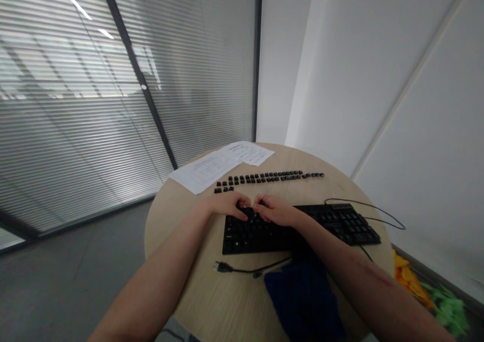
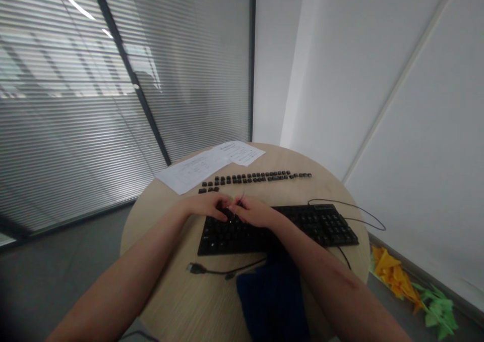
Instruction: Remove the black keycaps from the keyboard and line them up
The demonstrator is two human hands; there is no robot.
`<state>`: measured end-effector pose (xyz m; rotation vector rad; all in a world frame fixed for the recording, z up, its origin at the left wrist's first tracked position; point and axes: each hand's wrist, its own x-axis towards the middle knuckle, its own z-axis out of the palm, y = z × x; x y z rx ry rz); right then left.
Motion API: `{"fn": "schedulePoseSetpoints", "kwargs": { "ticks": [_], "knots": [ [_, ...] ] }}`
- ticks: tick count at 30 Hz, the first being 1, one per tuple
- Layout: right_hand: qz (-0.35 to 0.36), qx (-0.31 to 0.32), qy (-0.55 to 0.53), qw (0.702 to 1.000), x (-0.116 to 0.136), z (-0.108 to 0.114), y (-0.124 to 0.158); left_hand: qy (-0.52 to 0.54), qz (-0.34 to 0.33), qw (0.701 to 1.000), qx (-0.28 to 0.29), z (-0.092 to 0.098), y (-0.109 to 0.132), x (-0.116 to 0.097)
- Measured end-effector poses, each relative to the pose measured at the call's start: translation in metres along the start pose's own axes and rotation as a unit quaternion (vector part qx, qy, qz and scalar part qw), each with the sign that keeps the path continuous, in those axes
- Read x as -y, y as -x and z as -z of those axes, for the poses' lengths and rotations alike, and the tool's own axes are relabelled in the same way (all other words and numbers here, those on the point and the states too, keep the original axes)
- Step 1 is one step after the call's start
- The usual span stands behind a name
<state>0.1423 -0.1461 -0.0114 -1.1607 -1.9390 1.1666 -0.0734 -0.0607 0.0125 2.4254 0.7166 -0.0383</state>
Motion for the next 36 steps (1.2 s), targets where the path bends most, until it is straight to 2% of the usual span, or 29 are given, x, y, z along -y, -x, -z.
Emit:
{"fn": "schedulePoseSetpoints", "kwargs": {
  "ticks": [6,12,15,17,20,24,36],
  "knots": [
    [0.056,0.011,0.094,0.994,0.007,0.0,0.003,-0.01,-0.007,1.0,0.0,0.0,-0.001,0.001],
    [0.118,0.016,0.207,0.971,0.025,-0.003,0.008,-0.002,-0.013,1.0,-0.004,0.0,-0.001,0.001],
    [0.145,0.022,0.23,0.962,0.024,-0.006,0.007,0.005,-0.02,1.0,-0.004,0.0,0.0,0.0],
    [0.138,0.011,0.198,0.97,0.018,-0.008,0.006,0.006,-0.018,1.0,-0.008,0.0,0.0,0.0],
    [0.077,-0.007,0.082,0.994,0.003,-0.01,0.001,0.004,-0.013,1.0,-0.009,0.0,0.0,0.001],
    [0.039,-0.015,-0.031,0.999,-0.009,-0.012,-0.004,0.003,-0.007,1.0,0.002,0.0,-0.001,0.002],
    [0.054,-0.063,-0.058,0.995,-0.018,-0.016,-0.003,0.001,-0.01,1.0,-0.002,-0.002,-0.002,0.005]
  ]
}}
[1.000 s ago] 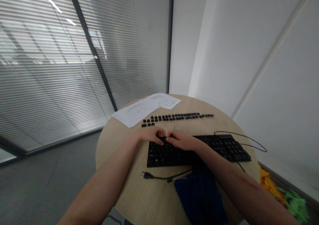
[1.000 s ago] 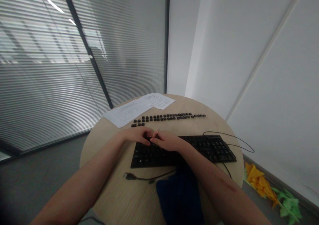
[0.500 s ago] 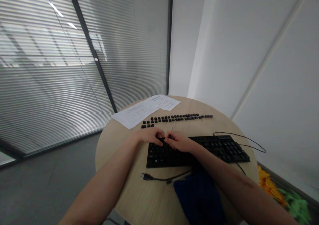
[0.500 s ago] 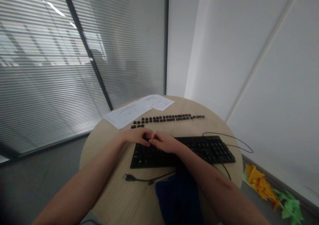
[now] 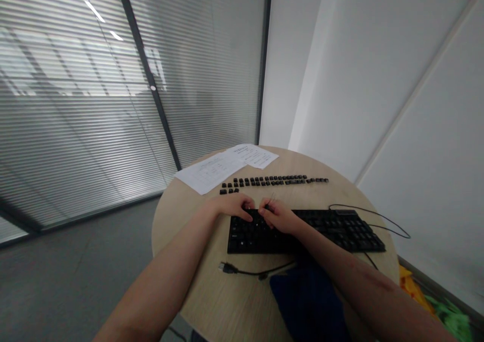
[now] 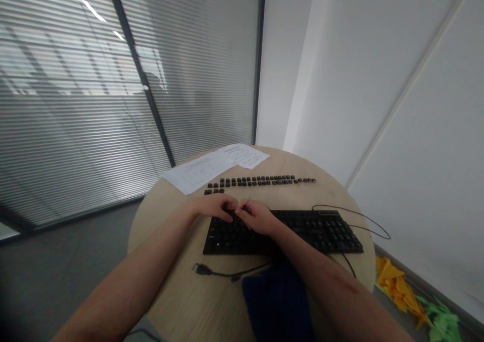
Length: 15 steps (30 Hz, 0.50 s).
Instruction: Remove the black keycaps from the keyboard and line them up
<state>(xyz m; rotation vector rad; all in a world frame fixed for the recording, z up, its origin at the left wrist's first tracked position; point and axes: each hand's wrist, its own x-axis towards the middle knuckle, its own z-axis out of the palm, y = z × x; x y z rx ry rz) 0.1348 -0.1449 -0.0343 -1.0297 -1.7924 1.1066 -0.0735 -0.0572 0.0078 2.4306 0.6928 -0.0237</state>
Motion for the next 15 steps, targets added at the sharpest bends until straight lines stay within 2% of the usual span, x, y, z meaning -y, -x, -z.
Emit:
{"fn": "schedulePoseSetpoints", "kwargs": {
  "ticks": [2,5,11,15],
  "knots": [
    [0.004,-0.052,-0.075,0.996,-0.001,0.003,-0.003,0.002,0.004,1.0,0.003,0.0,0.0,0.0],
    [0.016,-0.137,-0.194,0.971,-0.001,0.01,-0.007,0.011,0.022,1.0,0.006,0.0,0.001,-0.001],
    [-0.003,-0.106,-0.186,0.977,0.001,0.01,-0.01,0.016,0.015,1.0,-0.013,0.0,0.003,-0.004],
    [-0.009,-0.127,-0.148,0.981,-0.001,0.007,-0.011,0.023,-0.001,0.996,-0.091,0.002,0.004,-0.006]
  ]
}}
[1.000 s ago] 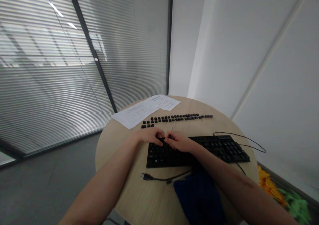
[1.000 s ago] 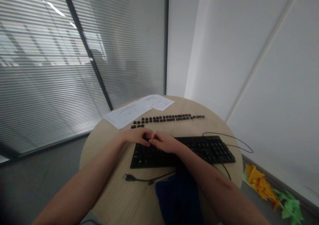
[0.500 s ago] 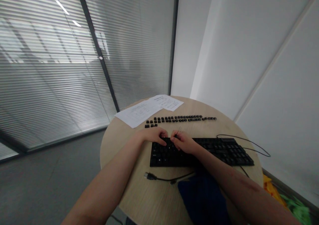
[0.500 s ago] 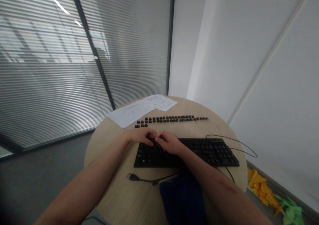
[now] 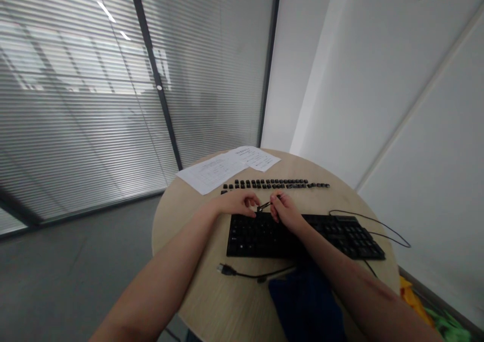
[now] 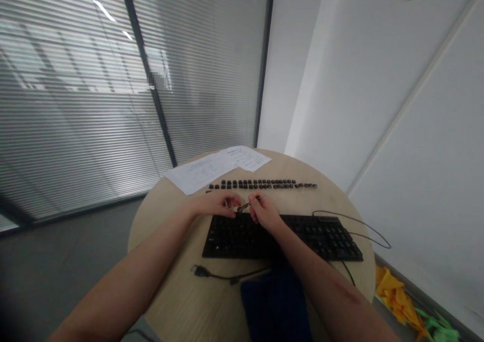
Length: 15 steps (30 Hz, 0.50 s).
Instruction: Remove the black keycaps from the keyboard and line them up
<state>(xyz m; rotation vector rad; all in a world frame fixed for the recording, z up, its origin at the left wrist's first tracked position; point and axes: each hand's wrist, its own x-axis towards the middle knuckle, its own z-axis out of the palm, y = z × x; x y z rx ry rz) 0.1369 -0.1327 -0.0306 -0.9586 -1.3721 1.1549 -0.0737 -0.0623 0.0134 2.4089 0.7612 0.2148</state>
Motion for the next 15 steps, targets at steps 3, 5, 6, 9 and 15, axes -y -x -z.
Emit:
{"fn": "schedulePoseSetpoints", "kwargs": {
  "ticks": [3,5,6,9,15],
  "knots": [
    [0.003,-0.015,0.021,1.0,-0.002,0.0,-0.001,0.008,-0.014,0.999,-0.051,0.0,-0.001,-0.004],
    [0.001,-0.019,0.027,0.999,-0.002,0.0,-0.002,0.005,-0.024,0.998,-0.063,-0.002,-0.002,-0.008],
    [-0.001,-0.02,0.028,0.999,-0.001,-0.001,-0.002,-0.001,-0.028,0.997,-0.067,-0.003,-0.003,-0.01],
    [-0.003,-0.027,0.034,0.999,0.001,-0.002,-0.002,-0.019,-0.037,0.996,-0.073,-0.007,-0.005,-0.017],
    [0.022,-0.064,0.065,0.996,0.001,-0.003,-0.003,-0.046,-0.015,0.992,-0.117,-0.008,-0.008,-0.016]
  ]
}}
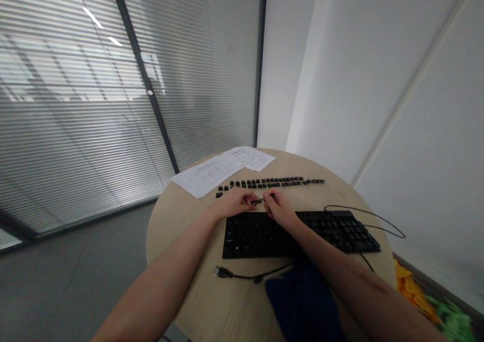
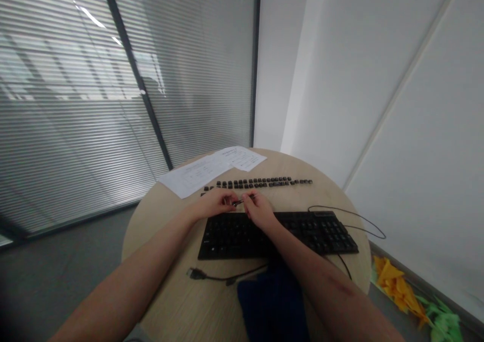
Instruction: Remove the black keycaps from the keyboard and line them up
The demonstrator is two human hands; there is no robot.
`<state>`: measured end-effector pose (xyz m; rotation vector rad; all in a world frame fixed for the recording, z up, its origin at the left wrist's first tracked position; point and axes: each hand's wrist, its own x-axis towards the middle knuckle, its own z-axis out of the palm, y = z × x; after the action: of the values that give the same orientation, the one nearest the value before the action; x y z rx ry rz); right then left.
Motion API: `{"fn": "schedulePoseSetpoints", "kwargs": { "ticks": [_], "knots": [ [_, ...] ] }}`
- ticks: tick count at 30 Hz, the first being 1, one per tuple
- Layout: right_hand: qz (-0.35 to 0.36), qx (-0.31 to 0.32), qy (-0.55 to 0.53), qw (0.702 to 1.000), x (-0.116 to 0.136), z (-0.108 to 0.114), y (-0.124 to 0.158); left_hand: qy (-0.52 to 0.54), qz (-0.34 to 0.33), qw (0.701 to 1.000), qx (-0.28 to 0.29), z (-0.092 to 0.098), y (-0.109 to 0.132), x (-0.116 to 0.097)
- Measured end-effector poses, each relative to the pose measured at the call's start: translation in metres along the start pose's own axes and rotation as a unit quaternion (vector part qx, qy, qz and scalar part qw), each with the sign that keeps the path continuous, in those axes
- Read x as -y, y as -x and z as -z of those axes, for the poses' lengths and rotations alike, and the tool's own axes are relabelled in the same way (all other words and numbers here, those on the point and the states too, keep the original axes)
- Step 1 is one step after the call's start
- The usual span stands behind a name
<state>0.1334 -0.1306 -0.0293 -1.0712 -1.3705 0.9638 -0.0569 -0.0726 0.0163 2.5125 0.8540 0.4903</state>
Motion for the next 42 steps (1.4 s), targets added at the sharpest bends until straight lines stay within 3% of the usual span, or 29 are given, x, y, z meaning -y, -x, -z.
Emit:
{"fn": "schedulePoseSetpoints", "kwargs": {
  "ticks": [11,26,42],
  "knots": [
    [0.031,-0.039,0.058,0.997,-0.01,0.002,-0.005,-0.057,-0.007,0.996,-0.067,0.0,-0.003,0.006],
    [-0.035,-0.051,-0.031,0.998,0.001,0.0,-0.005,0.016,0.001,0.999,-0.037,0.0,-0.001,0.013],
    [-0.028,-0.055,-0.026,0.998,0.003,0.0,-0.003,0.071,0.0,0.997,-0.04,0.0,-0.001,0.013]
  ]
}}
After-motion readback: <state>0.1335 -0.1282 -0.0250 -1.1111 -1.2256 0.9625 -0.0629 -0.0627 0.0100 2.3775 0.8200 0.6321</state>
